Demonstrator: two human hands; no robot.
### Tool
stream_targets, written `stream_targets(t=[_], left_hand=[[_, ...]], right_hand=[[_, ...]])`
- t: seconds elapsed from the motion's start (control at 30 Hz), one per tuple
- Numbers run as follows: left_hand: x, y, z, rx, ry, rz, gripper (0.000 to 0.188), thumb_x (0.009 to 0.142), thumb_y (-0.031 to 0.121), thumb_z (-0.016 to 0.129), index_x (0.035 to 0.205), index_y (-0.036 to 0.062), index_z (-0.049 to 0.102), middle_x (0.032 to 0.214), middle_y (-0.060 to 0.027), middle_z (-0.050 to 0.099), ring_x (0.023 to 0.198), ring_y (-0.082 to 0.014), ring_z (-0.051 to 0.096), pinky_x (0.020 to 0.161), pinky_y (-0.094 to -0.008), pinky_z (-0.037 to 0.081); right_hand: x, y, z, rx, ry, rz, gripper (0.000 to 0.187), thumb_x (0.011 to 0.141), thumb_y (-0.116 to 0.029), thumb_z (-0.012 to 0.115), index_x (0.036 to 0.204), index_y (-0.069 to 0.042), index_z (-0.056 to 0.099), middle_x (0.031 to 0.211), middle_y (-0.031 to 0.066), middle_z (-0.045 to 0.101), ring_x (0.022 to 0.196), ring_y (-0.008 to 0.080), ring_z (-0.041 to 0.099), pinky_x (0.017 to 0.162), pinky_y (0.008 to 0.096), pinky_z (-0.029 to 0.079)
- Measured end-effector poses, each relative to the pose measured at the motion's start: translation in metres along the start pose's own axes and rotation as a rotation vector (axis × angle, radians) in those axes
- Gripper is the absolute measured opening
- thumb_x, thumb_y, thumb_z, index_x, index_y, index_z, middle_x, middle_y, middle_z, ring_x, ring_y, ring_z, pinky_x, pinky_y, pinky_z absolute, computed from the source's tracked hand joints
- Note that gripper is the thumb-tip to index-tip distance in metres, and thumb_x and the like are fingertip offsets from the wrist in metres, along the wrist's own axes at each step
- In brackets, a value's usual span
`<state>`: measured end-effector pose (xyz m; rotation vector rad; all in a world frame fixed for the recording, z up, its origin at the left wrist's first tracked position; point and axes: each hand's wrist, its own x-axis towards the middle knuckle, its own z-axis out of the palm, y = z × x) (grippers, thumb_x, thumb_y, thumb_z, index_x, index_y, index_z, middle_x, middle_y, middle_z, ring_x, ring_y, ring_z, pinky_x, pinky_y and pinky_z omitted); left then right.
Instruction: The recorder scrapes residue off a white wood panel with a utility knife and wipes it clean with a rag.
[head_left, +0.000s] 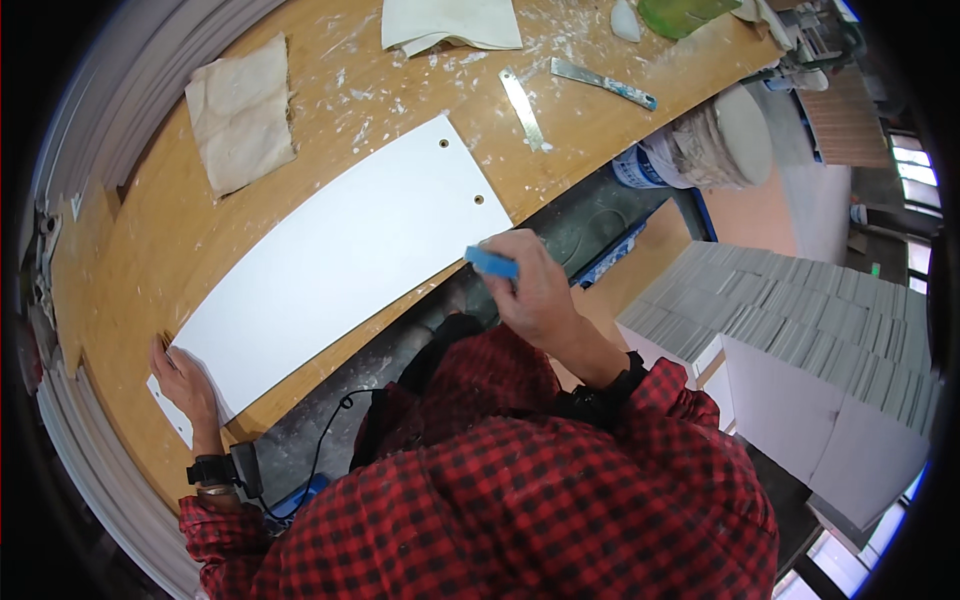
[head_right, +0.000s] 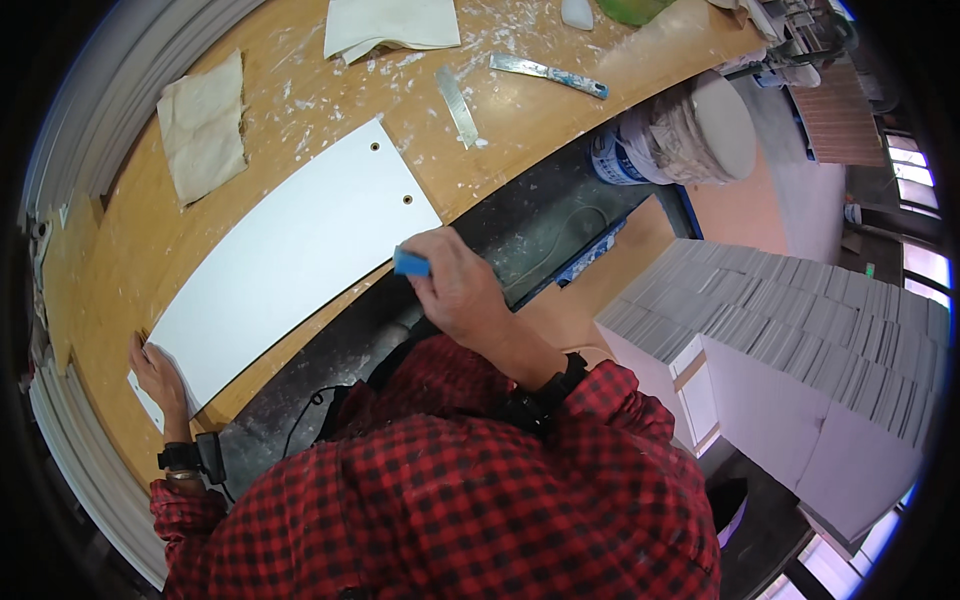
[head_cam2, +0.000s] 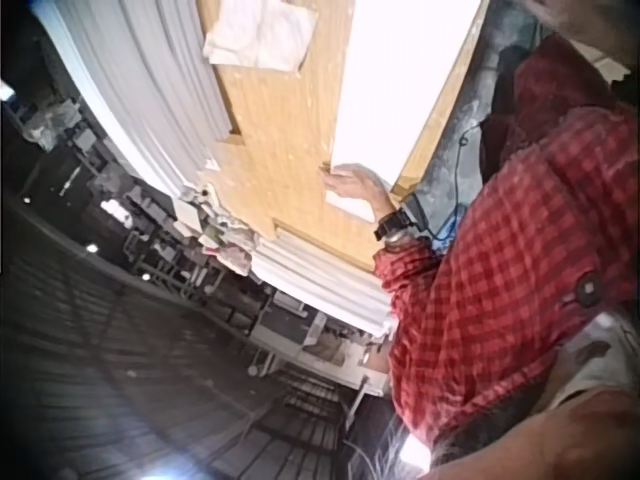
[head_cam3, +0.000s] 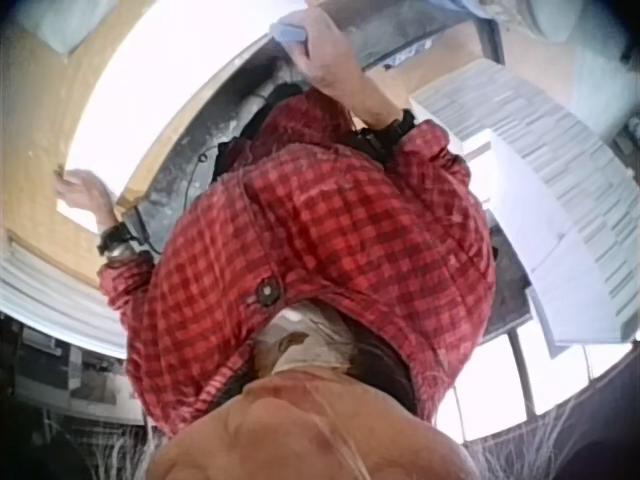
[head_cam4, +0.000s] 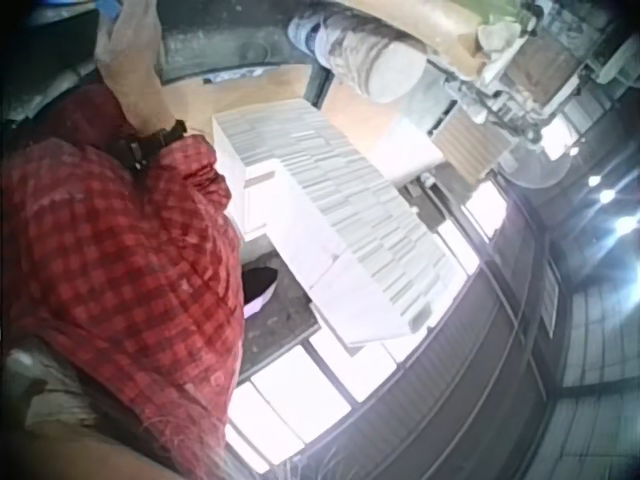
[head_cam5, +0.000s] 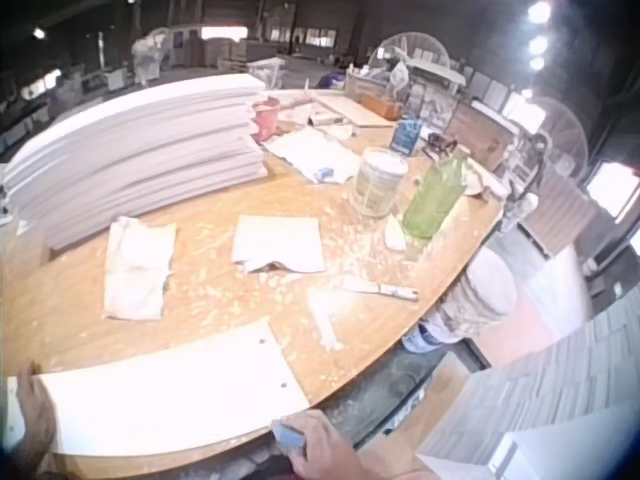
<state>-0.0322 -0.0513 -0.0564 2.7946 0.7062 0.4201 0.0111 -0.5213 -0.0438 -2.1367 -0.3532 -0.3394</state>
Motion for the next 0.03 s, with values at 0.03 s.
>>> stream_targets(t=[0.03], left_hand=[[0.0005, -0.0018, 0.0009, -0.014, -0.003, -0.019, 0.044, 0.093, 0.022, 0.038, 0.127, -0.0041, 0.043, 0.132, -0.0206, 0.042, 0.119, -0.0344, 0.043, 0.102, -0.0369, 0.032]], right_hand=[[0.0016, 0.0039, 0.0025, -0.009, -0.018, 0.021, 0.031, 0.075, -0.001, 0.065, 0.103, -0.006, 0.051, 0.093, 0.0134, 0.057, 0.082, 0.0320, 0.059, 0.066, 0.0369, 0.050]])
